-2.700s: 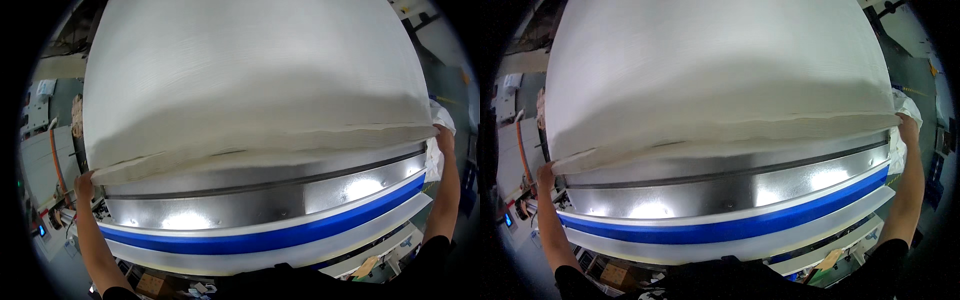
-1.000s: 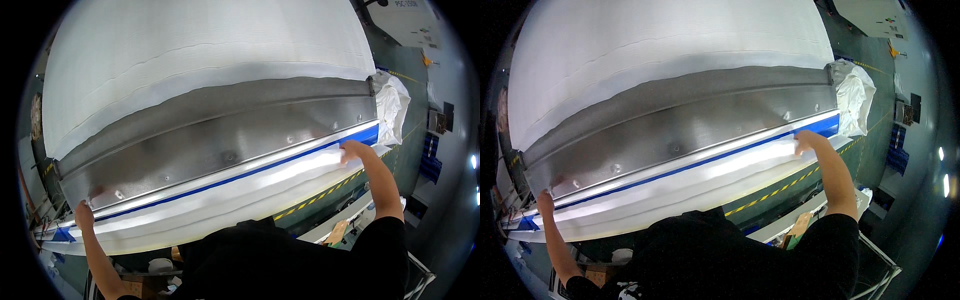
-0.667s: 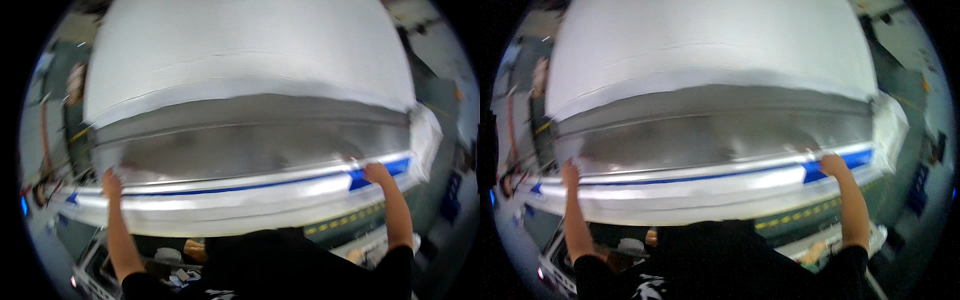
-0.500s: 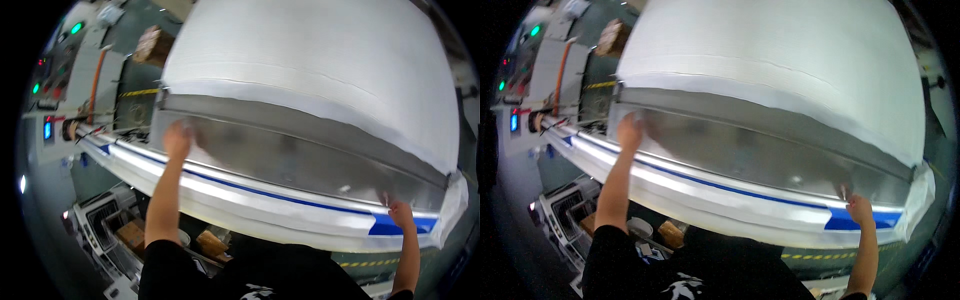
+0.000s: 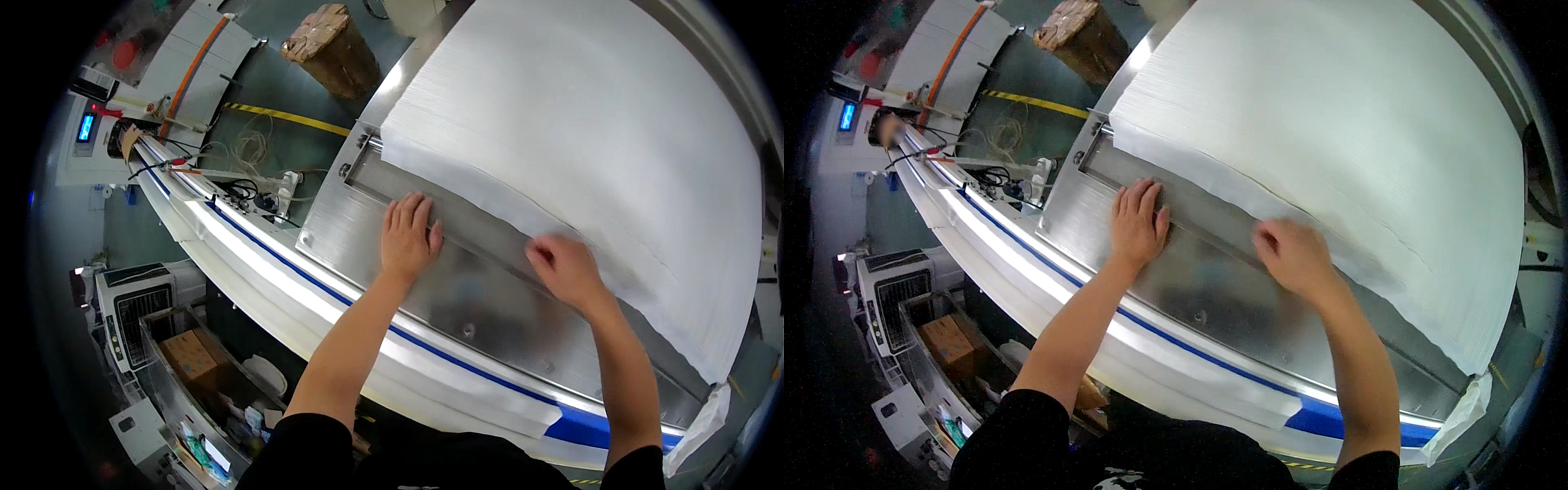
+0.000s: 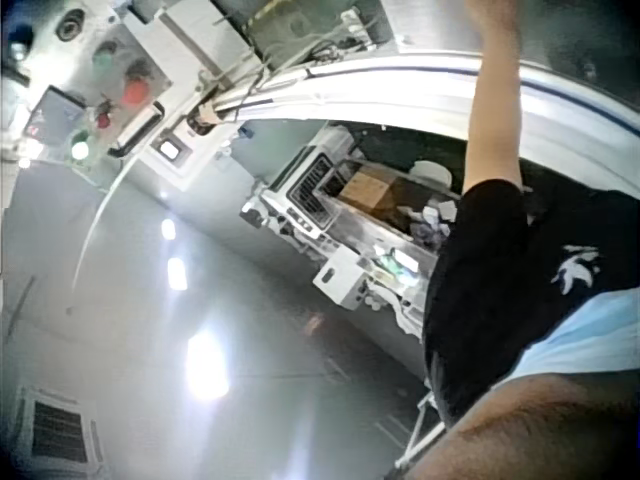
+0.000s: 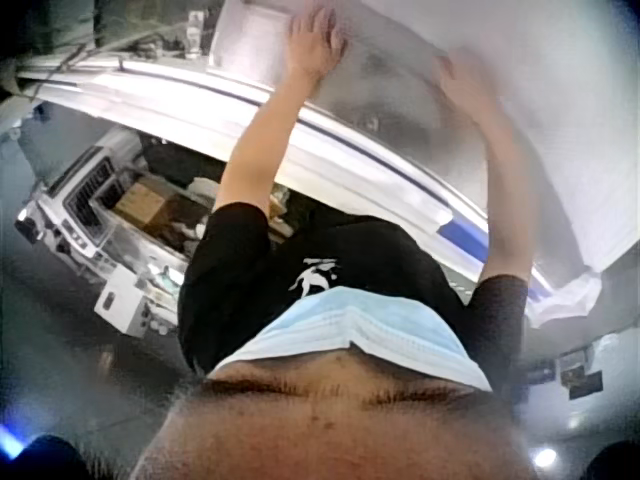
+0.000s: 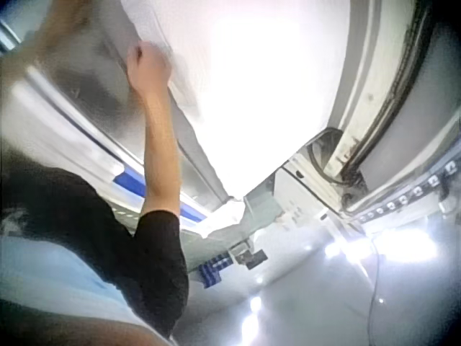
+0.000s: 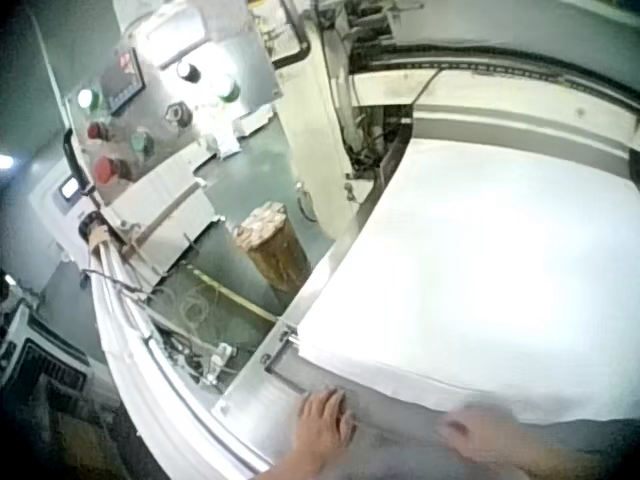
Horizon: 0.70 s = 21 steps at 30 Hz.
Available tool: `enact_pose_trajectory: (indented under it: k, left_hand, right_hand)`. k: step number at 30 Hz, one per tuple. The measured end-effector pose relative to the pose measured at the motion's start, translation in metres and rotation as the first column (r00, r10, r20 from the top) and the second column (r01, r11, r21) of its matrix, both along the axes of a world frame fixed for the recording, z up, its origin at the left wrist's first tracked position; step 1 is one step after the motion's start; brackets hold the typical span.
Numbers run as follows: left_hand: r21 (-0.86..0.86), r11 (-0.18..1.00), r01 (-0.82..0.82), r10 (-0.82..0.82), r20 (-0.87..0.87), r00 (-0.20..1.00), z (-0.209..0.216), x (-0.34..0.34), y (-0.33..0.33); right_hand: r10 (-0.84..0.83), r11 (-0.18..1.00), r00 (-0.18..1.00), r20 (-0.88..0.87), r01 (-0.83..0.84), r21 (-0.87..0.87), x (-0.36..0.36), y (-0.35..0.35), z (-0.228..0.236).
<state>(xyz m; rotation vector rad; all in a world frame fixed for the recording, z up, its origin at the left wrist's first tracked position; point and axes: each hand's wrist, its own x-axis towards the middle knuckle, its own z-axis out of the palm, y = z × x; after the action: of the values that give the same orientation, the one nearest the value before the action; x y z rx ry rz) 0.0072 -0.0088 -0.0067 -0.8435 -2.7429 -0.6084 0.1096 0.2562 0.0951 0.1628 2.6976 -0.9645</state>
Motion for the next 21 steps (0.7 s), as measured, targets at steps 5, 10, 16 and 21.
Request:
enact_pose_trajectory:
  k: [5, 10, 16, 21]
  left_hand:
    - [-0.005, 1.0, -0.005, 0.005, 0.037, 0.999, 0.003, -0.004, 0.003]
    - [0.015, 1.0, -0.008, 0.007, 0.087, 0.996, 0.005, -0.007, 0.003]
    - [0.017, 1.0, -0.006, 0.004, 0.12, 0.993, 0.005, -0.008, 0.002]
    - [0.085, 0.996, -0.01, -0.002, 0.14, 0.99, 0.005, -0.01, 0.0]
  right_hand:
    - [-0.005, 0.998, 0.976, -0.217, -0.009, -0.062, -0.147, -0.054, -0.008]
    - [-0.018, 0.996, 0.967, -0.255, -0.004, -0.086, -0.223, -0.067, -0.03]
    - [-0.029, 0.998, 0.98, -0.198, 0.016, -0.066, -0.24, -0.069, -0.036]
    - [-0.064, 0.997, 0.96, -0.273, 0.051, -0.053, -0.235, -0.071, -0.04]
